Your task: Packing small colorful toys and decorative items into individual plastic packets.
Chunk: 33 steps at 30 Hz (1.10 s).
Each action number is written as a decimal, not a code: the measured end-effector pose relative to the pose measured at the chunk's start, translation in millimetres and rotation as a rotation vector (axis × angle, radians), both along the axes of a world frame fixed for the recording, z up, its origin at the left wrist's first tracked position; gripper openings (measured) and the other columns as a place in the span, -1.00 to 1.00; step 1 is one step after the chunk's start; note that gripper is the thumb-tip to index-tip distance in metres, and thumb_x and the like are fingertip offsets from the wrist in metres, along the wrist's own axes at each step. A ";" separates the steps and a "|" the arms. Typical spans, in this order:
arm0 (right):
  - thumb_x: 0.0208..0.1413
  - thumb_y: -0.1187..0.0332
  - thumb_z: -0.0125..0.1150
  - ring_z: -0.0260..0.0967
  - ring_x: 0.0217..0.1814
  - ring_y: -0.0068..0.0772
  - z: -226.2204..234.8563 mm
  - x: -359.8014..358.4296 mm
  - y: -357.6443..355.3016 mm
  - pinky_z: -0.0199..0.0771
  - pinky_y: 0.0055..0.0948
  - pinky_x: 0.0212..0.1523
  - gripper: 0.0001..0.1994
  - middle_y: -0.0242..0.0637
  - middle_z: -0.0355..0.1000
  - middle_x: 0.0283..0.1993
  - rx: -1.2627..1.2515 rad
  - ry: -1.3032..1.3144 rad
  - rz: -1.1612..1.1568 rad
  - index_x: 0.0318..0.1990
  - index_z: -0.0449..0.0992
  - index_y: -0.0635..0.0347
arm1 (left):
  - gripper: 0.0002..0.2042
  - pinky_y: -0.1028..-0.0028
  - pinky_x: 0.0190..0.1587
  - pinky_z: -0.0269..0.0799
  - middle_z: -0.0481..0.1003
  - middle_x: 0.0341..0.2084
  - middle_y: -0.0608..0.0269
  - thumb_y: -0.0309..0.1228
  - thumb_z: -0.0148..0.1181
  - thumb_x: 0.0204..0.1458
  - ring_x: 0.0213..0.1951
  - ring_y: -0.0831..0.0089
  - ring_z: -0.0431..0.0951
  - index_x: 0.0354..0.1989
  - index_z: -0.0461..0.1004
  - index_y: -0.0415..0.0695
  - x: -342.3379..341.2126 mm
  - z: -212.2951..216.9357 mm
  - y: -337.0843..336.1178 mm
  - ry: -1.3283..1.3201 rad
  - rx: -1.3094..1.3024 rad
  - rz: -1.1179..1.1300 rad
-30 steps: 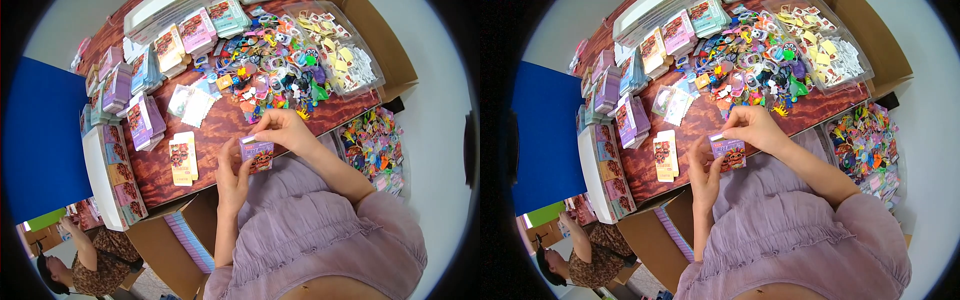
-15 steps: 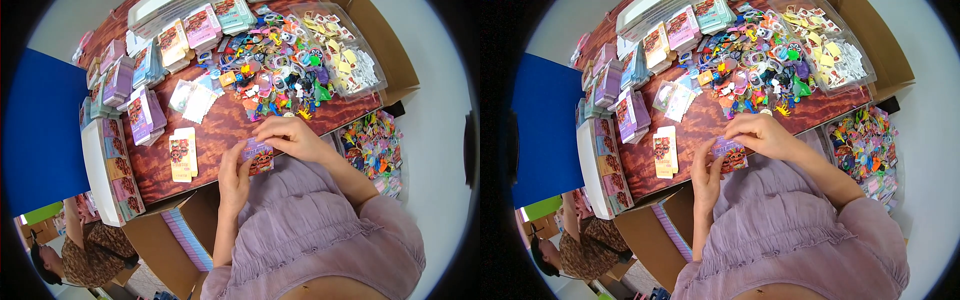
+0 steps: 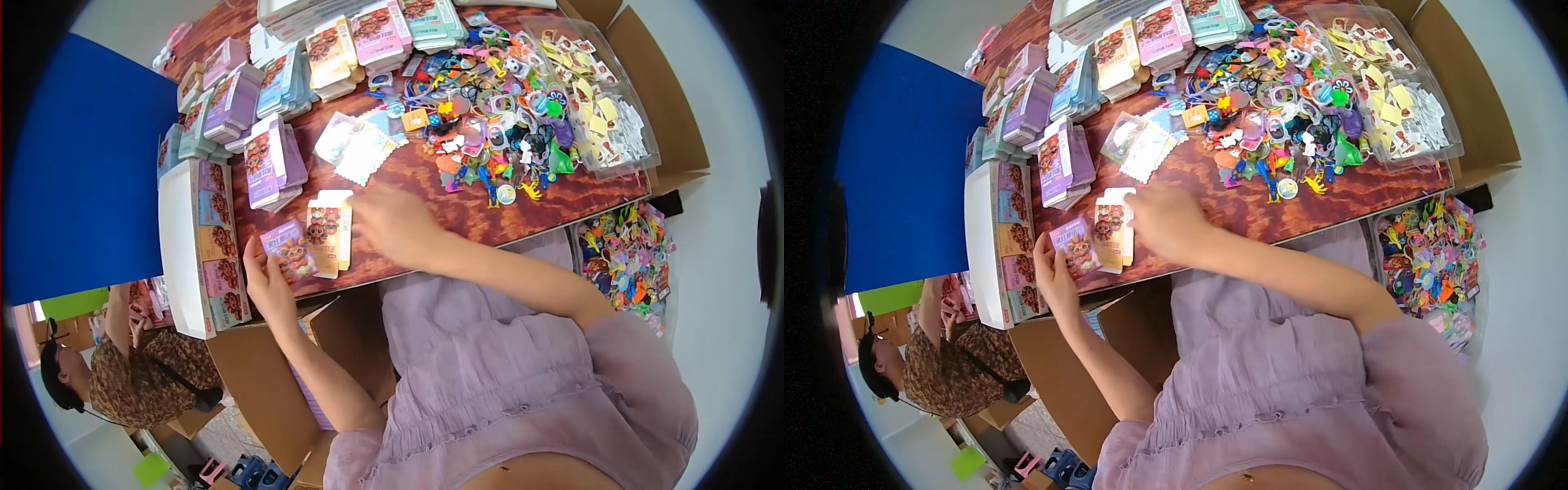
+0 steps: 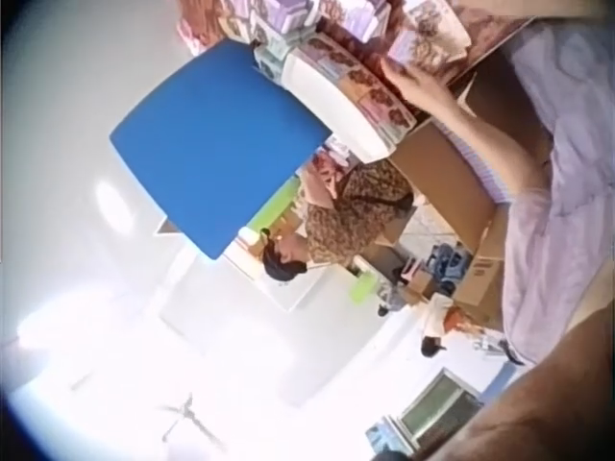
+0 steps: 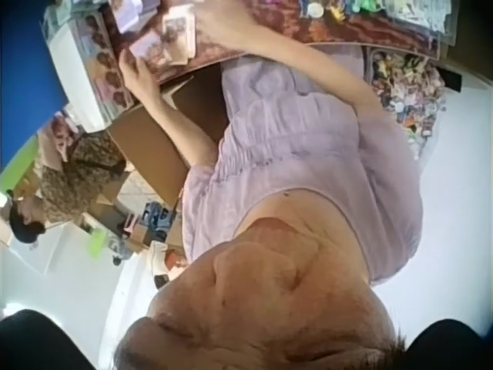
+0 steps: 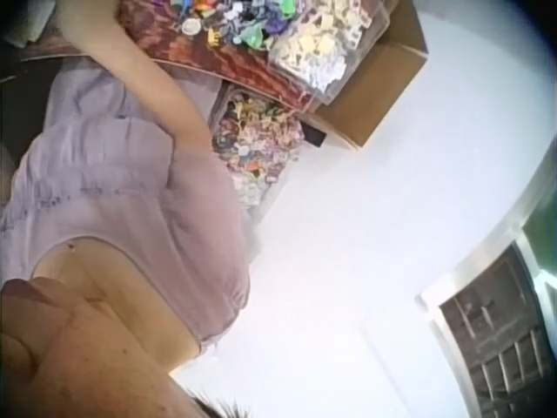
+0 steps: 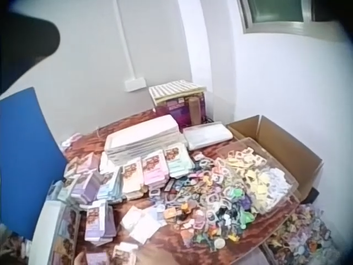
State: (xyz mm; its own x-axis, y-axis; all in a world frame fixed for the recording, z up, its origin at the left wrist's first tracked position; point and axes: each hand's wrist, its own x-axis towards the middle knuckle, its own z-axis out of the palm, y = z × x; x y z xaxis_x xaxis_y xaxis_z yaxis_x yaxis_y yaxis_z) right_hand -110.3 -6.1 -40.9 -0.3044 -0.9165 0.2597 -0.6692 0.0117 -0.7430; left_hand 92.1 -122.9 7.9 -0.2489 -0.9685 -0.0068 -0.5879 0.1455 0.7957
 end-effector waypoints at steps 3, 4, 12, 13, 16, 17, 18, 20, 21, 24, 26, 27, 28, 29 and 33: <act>0.01 0.27 0.28 0.26 0.03 -0.24 -5.4 47.2 -42.0 0.23 -0.26 0.00 -0.48 -0.16 0.42 -0.13 0.107 0.404 0.019 0.08 0.38 0.44 | -0.61 0.45 -0.28 0.43 0.55 -0.32 0.11 -0.49 0.08 0.22 -0.35 0.39 0.51 0.23 0.33 -0.19 29.6 -19.8 -27.9 -0.351 -0.125 -0.015; 0.01 0.27 0.28 0.26 0.03 -0.24 -6.1 53.5 -45.2 0.23 -0.26 0.00 -0.48 -0.16 0.42 -0.13 0.098 0.407 0.015 0.08 0.38 0.44 | -0.60 0.40 -0.25 0.45 0.56 -0.31 0.08 -0.47 0.12 0.20 -0.34 0.29 0.53 0.22 0.34 -0.20 30.8 -21.0 -28.1 -0.467 -0.165 -0.028; -0.06 0.43 0.11 0.27 -0.08 -0.16 4.8 24.1 -31.6 0.32 -0.25 -0.10 -0.72 -0.21 0.36 -0.21 -0.285 0.245 -0.053 -0.14 0.45 0.26 | -0.38 0.34 0.10 0.38 0.44 0.13 -0.05 -0.43 0.30 0.07 0.11 0.26 0.47 0.32 0.24 -0.25 -12.2 5.7 29.4 -0.158 -0.074 -0.429; -0.05 0.42 0.11 0.28 -0.07 -0.16 15.6 16.0 -22.9 0.33 -0.24 -0.09 -0.74 -0.22 0.36 -0.21 -0.290 0.233 -0.038 -0.15 0.46 0.24 | -0.38 0.34 0.10 0.38 0.44 0.13 -0.05 -0.43 0.30 0.07 0.11 0.26 0.47 0.32 0.24 -0.25 -17.6 7.5 30.2 -0.153 -0.071 -0.424; -0.08 0.43 0.19 0.32 -0.08 -0.14 20.1 -2.2 -14.1 0.36 -0.20 -0.06 -0.75 -0.24 0.37 -0.21 -0.323 0.193 -0.049 -0.17 0.47 0.17 | -0.43 0.46 -0.12 0.46 0.50 0.02 0.02 -0.44 0.28 0.08 -0.08 0.45 0.52 0.28 0.28 -0.26 -33.9 2.6 30.6 0.110 0.203 -0.432; -0.10 0.44 0.24 0.33 -0.08 -0.12 11.0 -8.3 -14.8 0.37 -0.18 -0.06 -0.74 -0.23 0.38 -0.21 -0.189 0.169 -0.060 -0.18 0.46 0.17 | -0.43 0.43 -0.12 0.46 0.51 -0.01 0.02 -0.44 0.28 0.07 -0.11 0.43 0.53 0.27 0.29 -0.25 -38.5 4.2 24.3 0.008 0.106 -0.383; -0.13 0.45 0.29 0.35 -0.09 -0.10 2.9 -13.9 -16.8 0.38 -0.16 -0.07 -0.72 -0.21 0.39 -0.22 -0.056 0.143 -0.071 -0.19 0.46 0.18 | -0.44 0.40 -0.11 0.45 0.52 -0.03 0.01 -0.45 0.28 0.06 -0.14 0.40 0.54 0.27 0.29 -0.25 -42.7 7.0 14.0 -0.093 0.008 -0.333; -0.18 0.47 0.34 0.36 -0.09 -0.08 -9.0 -15.3 -22.6 0.40 -0.16 -0.10 -0.69 -0.20 0.41 -0.22 -0.023 0.079 -0.069 -0.21 0.45 0.19 | -0.38 0.25 0.09 0.33 0.42 0.11 -0.05 -0.36 0.31 0.05 0.05 0.16 0.45 0.29 0.25 -0.26 -55.5 2.6 -12.8 -0.241 -0.457 -0.226; -0.18 0.48 0.34 0.36 -0.09 -0.08 -17.3 -13.3 -27.6 0.40 -0.16 -0.10 -0.71 -0.19 0.40 -0.23 -0.045 0.081 -0.069 -0.23 0.45 0.20 | -0.32 0.20 0.18 0.27 0.36 0.18 -0.09 -0.27 0.33 0.04 0.16 0.05 0.39 0.31 0.22 -0.27 -74.7 8.6 -24.0 -0.313 -0.660 -0.177; -0.20 0.49 0.34 0.35 -0.10 -0.08 -31.9 8.3 -41.1 0.41 -0.17 -0.11 -0.74 -0.17 0.39 -0.23 -0.082 0.153 -0.034 -0.28 0.46 0.24 | -0.07 0.10 0.29 0.14 0.25 0.25 -0.25 0.00 0.36 -0.04 0.29 -0.11 0.22 0.39 0.05 -0.30 -97.1 -18.4 -79.1 -0.500 -0.596 -0.068; -0.21 0.50 0.34 0.34 -0.10 -0.07 -27.9 8.3 -41.7 0.41 -0.18 -0.11 -0.76 -0.15 0.38 -0.23 -0.086 0.227 -0.045 -0.31 0.47 0.27 | 0.02 0.10 0.29 0.15 0.22 0.25 -0.28 0.06 0.38 -0.11 0.29 -0.11 0.21 0.41 -0.01 -0.27 -109.6 -17.2 -91.9 -0.526 -0.268 -0.057; -0.21 0.50 0.34 0.33 -0.09 -0.08 -26.5 7.7 -38.3 0.40 -0.18 -0.11 -0.76 -0.14 0.37 -0.22 -0.056 0.245 -0.025 -0.31 0.48 0.29 | 0.02 0.10 0.29 0.15 0.22 0.25 -0.28 0.06 0.38 -0.11 0.29 -0.11 0.21 0.41 -0.01 -0.27 -109.1 -17.0 -93.8 -0.524 -0.278 -0.060; -0.21 0.51 0.34 0.31 -0.09 -0.08 -26.3 3.3 -33.1 0.40 -0.19 -0.10 -0.77 -0.13 0.36 -0.21 -0.014 0.259 -0.015 -0.32 0.49 0.31 | 0.02 0.10 0.29 0.15 0.22 0.25 -0.27 0.05 0.39 -0.12 0.29 -0.10 0.20 0.42 -0.01 -0.26 -110.7 -20.9 -91.0 -0.481 -0.289 -0.077; -0.21 0.51 0.34 0.31 -0.09 -0.08 -26.1 -2.5 -29.3 0.40 -0.19 -0.10 -0.77 -0.13 0.36 -0.21 -0.010 0.257 -0.029 -0.32 0.49 0.31 | 0.02 0.11 0.29 0.16 0.21 0.26 -0.26 0.05 0.39 -0.12 0.29 -0.09 0.19 0.42 -0.01 -0.25 -110.4 -24.2 -88.3 -0.437 -0.298 -0.091; -0.15 0.49 0.33 0.29 -0.03 -0.09 -18.0 -17.6 -21.8 0.38 -0.20 -0.04 -0.75 -0.16 0.35 -0.17 -0.079 0.204 -0.029 -0.24 0.52 0.29 | 0.01 0.09 0.27 0.18 0.20 0.26 -0.23 -0.03 0.48 -0.20 0.26 -0.11 0.21 0.38 0.07 -0.24 -107.8 -24.1 -71.4 -0.330 -0.360 -0.058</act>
